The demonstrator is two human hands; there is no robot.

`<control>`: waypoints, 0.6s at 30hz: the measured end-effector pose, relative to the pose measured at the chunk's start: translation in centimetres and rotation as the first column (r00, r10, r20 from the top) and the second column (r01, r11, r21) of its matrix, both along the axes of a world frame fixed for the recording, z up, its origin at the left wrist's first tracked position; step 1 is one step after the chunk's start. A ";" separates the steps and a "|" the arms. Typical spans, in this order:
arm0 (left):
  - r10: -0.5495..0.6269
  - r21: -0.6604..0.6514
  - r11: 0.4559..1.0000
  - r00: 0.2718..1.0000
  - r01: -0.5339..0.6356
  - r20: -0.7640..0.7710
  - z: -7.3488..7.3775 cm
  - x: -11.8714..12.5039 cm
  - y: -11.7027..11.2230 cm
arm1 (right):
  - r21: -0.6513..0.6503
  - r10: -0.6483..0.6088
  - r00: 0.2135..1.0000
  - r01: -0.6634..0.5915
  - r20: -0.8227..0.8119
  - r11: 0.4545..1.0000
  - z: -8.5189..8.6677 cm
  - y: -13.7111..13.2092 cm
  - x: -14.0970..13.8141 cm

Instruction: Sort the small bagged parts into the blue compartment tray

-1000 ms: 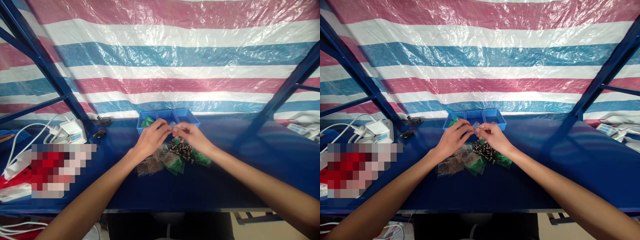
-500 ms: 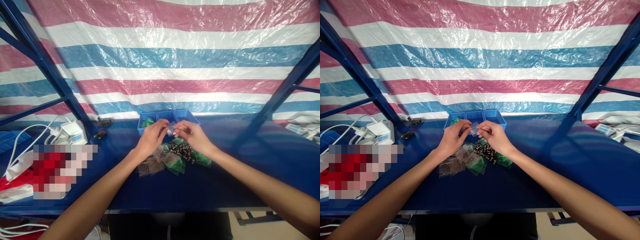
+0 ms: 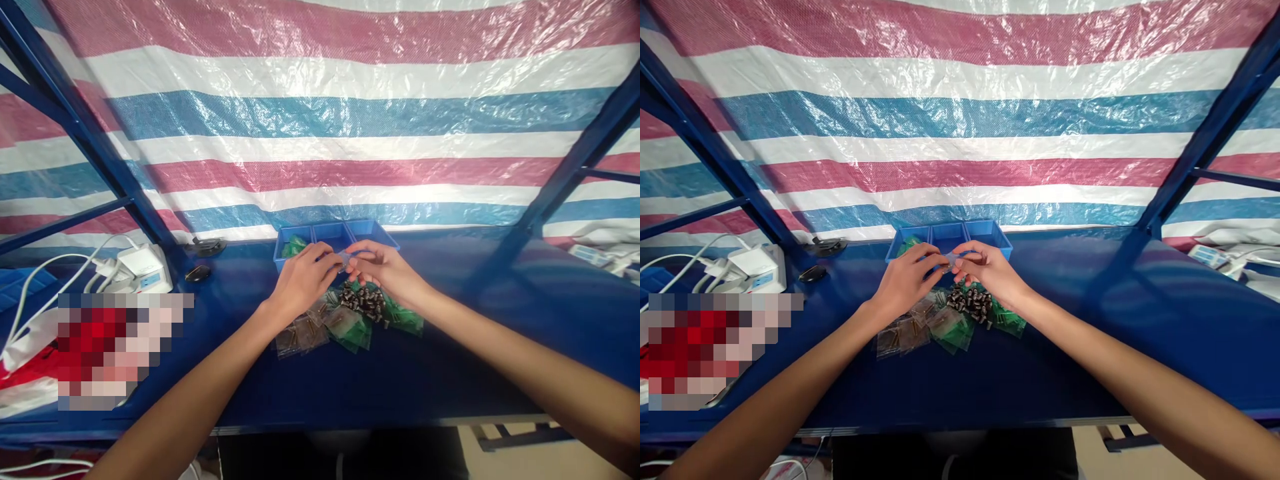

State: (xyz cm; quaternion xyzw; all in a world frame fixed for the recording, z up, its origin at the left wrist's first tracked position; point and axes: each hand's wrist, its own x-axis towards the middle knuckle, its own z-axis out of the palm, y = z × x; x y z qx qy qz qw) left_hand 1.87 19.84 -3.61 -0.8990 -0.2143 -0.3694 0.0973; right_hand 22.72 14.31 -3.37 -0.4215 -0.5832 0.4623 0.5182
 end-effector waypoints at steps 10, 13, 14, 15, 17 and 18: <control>-0.031 -0.353 0.930 0.978 0.104 0.206 0.1 0.1 0.1 | 0.223 -0.148 0.912 0.065 0.382 0.973 0.6 0.1 0.7; -0.019 -0.316 0.946 0.987 0.069 0.156 0.2 -0.1 0.2 | 0.171 -0.201 0.948 0.161 0.249 0.972 0.6 0.9 1.7; -0.010 -0.296 0.954 0.991 0.050 0.135 0.2 -0.3 0.2 | 0.162 -0.247 0.951 0.218 0.188 0.962 0.6 1.3 2.1; -0.002 -0.282 0.959 0.993 0.034 0.114 0.3 -0.4 0.3 | 0.145 -0.287 0.949 0.268 0.127 0.952 0.6 1.6 2.4; 0.007 -0.274 0.962 0.997 0.014 0.076 0.4 -0.5 0.3 | 0.086 -0.350 0.936 0.346 0.042 0.934 0.6 2.2 3.1; 0.008 -0.278 0.961 0.998 0.008 0.057 0.4 -0.6 0.4 | 0.061 -0.385 0.922 0.383 0.035 0.922 0.7 2.4 3.4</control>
